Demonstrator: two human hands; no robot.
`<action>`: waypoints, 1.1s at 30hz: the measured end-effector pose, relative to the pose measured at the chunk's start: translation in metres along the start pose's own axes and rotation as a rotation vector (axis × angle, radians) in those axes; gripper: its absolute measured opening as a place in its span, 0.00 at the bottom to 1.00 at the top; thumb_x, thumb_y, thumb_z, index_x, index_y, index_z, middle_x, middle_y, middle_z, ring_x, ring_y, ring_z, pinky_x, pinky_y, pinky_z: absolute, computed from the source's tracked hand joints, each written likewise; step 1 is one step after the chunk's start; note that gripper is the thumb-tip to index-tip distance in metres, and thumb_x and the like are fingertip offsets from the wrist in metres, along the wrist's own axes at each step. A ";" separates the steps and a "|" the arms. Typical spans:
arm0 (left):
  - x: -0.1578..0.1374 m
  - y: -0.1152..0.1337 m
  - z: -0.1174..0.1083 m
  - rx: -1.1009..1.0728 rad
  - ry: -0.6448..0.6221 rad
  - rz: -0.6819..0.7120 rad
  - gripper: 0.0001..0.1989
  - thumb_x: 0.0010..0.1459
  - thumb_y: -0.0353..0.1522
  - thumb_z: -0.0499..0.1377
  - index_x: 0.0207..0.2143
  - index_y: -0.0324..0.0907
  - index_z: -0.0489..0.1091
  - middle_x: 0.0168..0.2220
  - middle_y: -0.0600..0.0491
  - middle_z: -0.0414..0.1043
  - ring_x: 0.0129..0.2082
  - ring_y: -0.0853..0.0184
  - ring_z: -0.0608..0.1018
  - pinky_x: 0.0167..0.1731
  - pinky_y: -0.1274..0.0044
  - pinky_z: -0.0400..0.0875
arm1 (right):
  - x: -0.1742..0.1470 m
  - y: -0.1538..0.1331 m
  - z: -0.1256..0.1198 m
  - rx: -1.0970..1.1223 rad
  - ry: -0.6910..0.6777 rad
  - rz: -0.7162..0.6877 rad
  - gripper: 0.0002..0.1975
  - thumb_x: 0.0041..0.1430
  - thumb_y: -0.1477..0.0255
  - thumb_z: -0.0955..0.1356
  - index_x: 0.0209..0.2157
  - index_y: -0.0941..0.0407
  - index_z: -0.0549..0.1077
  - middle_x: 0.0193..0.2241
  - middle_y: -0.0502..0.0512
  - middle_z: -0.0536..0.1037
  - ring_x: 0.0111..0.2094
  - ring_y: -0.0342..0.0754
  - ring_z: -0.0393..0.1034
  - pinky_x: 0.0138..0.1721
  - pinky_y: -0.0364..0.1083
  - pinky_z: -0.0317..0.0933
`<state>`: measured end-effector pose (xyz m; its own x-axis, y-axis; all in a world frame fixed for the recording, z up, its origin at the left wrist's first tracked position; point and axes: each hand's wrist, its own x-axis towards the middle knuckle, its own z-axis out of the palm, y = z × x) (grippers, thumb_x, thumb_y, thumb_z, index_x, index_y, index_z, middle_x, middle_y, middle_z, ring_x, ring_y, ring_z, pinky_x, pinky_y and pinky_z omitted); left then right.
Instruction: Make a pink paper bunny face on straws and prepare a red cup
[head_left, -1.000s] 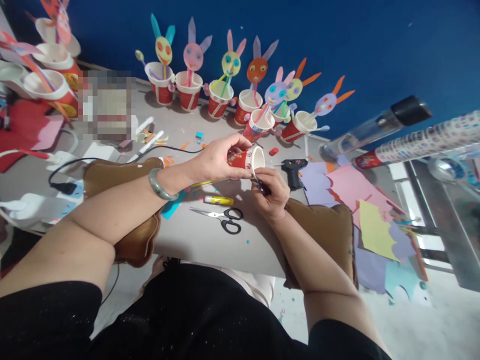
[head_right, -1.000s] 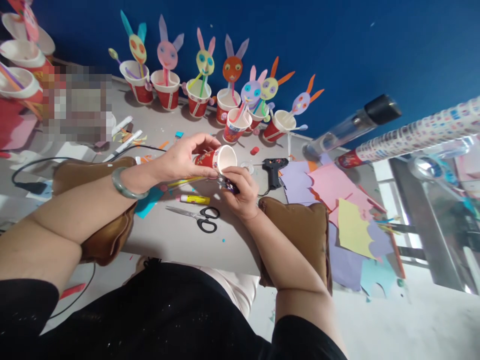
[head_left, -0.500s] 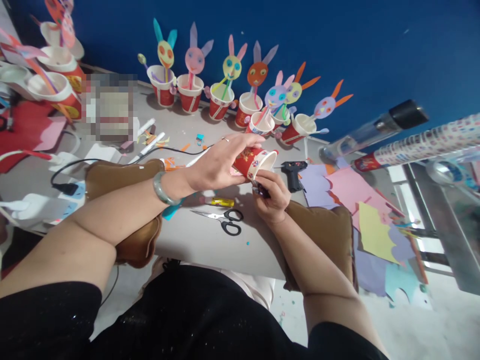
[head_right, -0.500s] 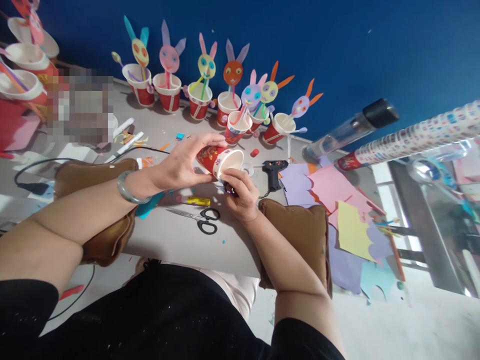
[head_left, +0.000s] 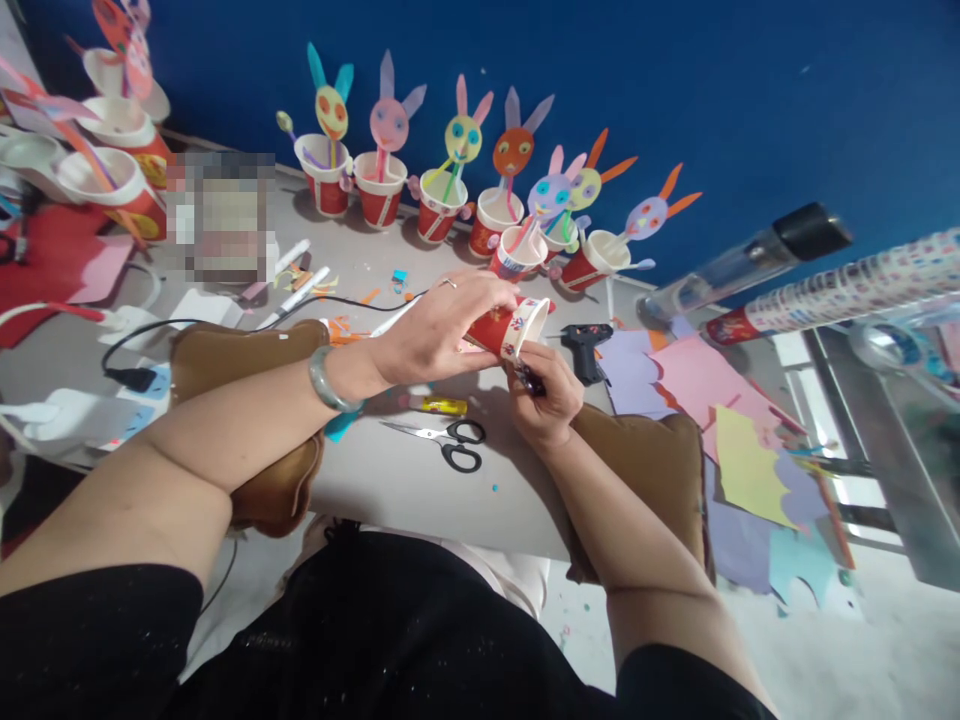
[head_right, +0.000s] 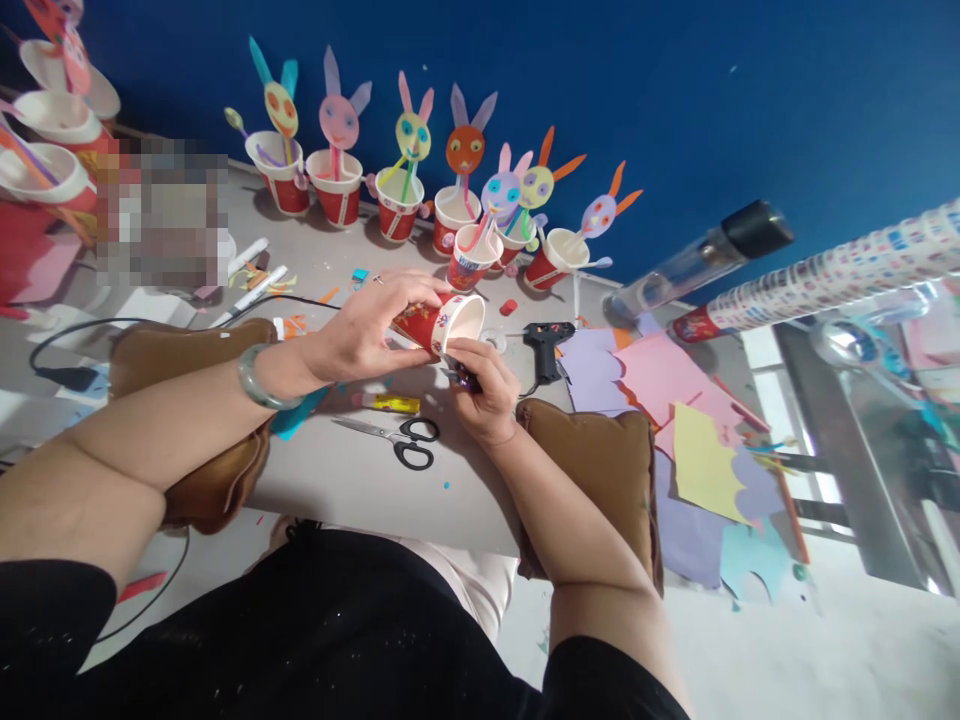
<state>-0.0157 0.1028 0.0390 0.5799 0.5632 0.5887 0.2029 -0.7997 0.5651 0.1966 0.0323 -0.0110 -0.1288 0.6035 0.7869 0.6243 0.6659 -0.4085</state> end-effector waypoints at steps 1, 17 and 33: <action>0.000 0.000 0.000 0.000 -0.001 -0.006 0.24 0.59 0.46 0.67 0.52 0.44 0.71 0.58 0.42 0.75 0.61 0.51 0.74 0.64 0.59 0.63 | 0.000 0.000 0.000 -0.007 0.003 0.011 0.10 0.61 0.73 0.68 0.43 0.50 0.79 0.40 0.58 0.85 0.37 0.52 0.81 0.36 0.51 0.73; -0.003 -0.008 0.004 -0.089 -0.033 0.031 0.37 0.57 0.45 0.69 0.66 0.47 0.64 0.65 0.40 0.69 0.64 0.48 0.72 0.66 0.56 0.62 | -0.002 -0.007 -0.003 0.036 -0.024 0.060 0.09 0.60 0.71 0.69 0.42 0.50 0.78 0.37 0.57 0.84 0.35 0.53 0.80 0.36 0.52 0.73; -0.007 -0.005 0.010 -0.160 -0.022 0.171 0.42 0.59 0.35 0.69 0.71 0.45 0.55 0.54 0.43 0.75 0.54 0.56 0.78 0.56 0.63 0.72 | 0.005 0.028 0.011 0.500 0.260 0.632 0.08 0.58 0.68 0.70 0.31 0.51 0.64 0.23 0.43 0.67 0.17 0.37 0.52 0.19 0.40 0.50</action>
<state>-0.0133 0.1012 0.0262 0.6126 0.4159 0.6721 -0.0270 -0.8388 0.5437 0.2050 0.0587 -0.0233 0.3493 0.8484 0.3978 0.0968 0.3896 -0.9159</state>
